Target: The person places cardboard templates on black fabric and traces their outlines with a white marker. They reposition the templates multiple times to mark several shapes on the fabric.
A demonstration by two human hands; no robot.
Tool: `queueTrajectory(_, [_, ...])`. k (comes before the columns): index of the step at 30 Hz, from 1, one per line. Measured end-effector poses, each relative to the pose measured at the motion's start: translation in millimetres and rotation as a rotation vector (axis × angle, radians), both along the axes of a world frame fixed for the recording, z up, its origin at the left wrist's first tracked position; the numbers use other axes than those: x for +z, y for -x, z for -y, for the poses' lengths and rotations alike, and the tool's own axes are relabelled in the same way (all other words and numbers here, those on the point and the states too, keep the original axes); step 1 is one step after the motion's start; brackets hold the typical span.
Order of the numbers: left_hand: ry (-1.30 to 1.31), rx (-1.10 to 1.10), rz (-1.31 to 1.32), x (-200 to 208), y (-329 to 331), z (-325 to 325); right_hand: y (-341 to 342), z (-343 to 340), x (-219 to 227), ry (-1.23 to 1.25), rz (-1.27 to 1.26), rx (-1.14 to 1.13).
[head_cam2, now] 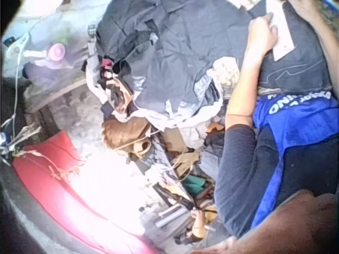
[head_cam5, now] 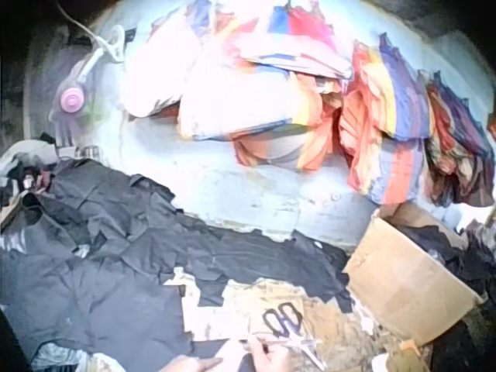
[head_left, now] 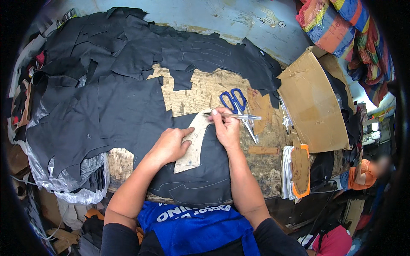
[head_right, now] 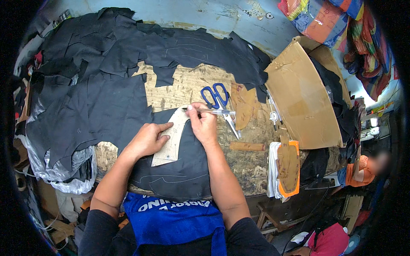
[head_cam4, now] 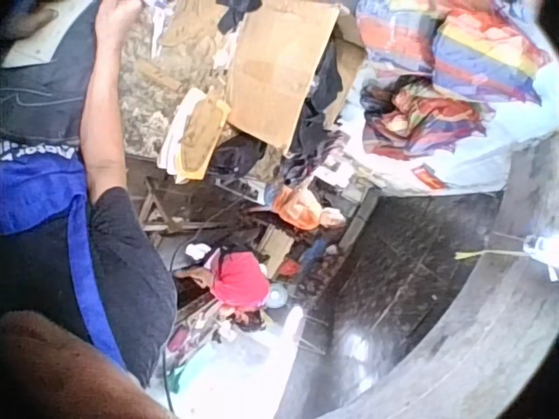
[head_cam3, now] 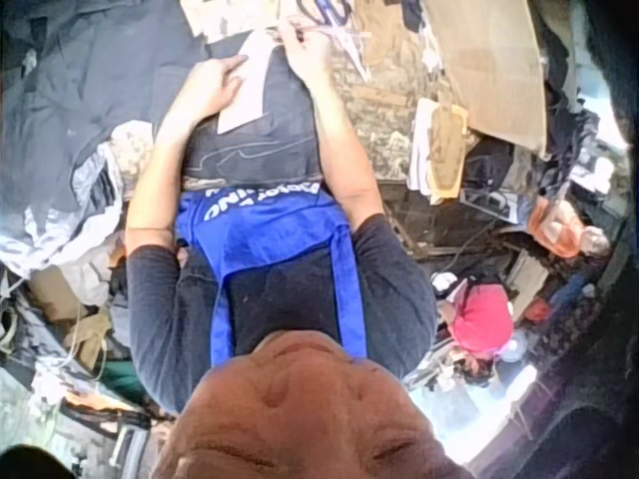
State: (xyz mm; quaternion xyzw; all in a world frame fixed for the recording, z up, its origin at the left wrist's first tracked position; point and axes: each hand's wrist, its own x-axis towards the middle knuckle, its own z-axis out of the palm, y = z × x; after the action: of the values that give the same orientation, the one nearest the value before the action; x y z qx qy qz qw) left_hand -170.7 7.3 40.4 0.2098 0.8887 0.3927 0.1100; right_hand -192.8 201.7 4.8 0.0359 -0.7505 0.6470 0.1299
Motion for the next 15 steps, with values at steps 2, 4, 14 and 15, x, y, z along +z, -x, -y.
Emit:
queueTrajectory(2, [0.005, -0.011, -0.015, -1, 1, 0, -2, 7, 1, -0.024, 0.017, 0.122])
queueTrajectory(4, [0.014, -0.032, -0.04, -1, 1, 1, -4, 12, 3, -0.163, 0.029, 0.208])
queueTrajectory(14, [0.014, -0.066, 0.005, 0, 5, 2, 11, 17, 19, -0.413, 0.066, 0.026])
queueTrajectory(15, [0.002, -0.061, 0.001, -1, 5, 2, 15, 16, 18, -0.448, 0.059, -0.051])
